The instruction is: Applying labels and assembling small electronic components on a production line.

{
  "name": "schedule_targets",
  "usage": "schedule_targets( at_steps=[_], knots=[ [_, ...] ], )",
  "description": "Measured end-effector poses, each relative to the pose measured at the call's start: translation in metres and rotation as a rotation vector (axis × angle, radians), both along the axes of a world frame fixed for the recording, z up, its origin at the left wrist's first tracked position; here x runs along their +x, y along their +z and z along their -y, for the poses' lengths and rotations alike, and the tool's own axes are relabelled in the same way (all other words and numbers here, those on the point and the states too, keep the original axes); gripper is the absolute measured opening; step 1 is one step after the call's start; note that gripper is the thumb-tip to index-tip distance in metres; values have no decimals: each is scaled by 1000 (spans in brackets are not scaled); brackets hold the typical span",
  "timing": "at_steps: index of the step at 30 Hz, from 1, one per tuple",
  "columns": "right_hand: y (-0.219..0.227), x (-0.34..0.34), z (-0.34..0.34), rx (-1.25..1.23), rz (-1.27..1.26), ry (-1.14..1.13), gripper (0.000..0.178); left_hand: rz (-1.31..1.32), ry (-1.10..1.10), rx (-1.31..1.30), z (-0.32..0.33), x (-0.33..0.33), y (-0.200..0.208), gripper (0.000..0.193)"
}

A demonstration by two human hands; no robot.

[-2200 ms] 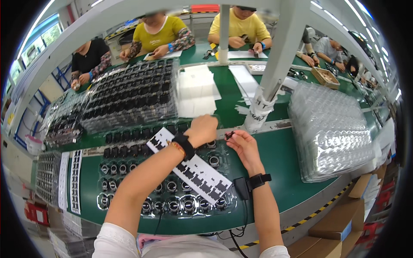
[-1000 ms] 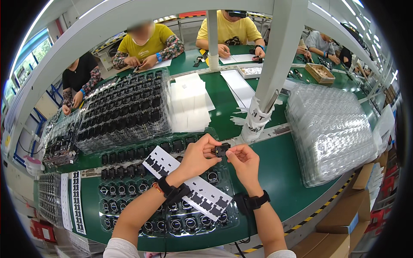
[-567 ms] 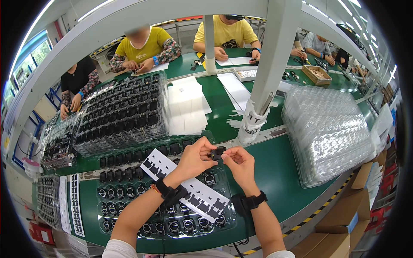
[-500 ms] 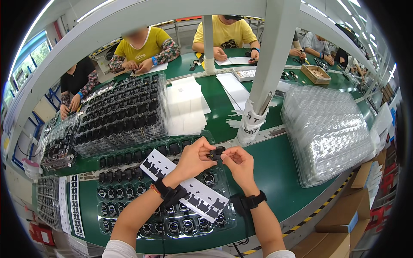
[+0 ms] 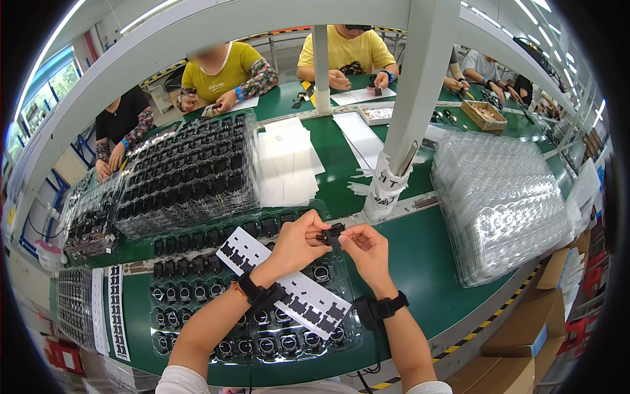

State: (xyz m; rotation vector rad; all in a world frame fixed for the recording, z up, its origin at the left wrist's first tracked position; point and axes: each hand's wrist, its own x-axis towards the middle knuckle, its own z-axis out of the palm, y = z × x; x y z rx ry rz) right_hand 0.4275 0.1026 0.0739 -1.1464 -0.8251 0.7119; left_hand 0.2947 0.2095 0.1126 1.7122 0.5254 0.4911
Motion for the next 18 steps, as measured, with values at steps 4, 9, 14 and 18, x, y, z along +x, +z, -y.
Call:
schedule_targets(
  at_steps=[4, 9, 14, 18],
  knots=[
    [-4, 1, -2, -14, 83, -48, 8, -11, -4, 40, 1, 0, 1, 32],
    [-3, 1, -2, -49, 159, -92, 8, 27, 0, 120, 5, 3, 3, 28],
    [12, -5, 3, -87, 168, -41, 13, 93, 77, 38, -11, 5, -21, 24],
    [13, -6, 3, -36, 43, -33, 18, 80, 162, -111, -15, 9, -26, 22]
  ],
)
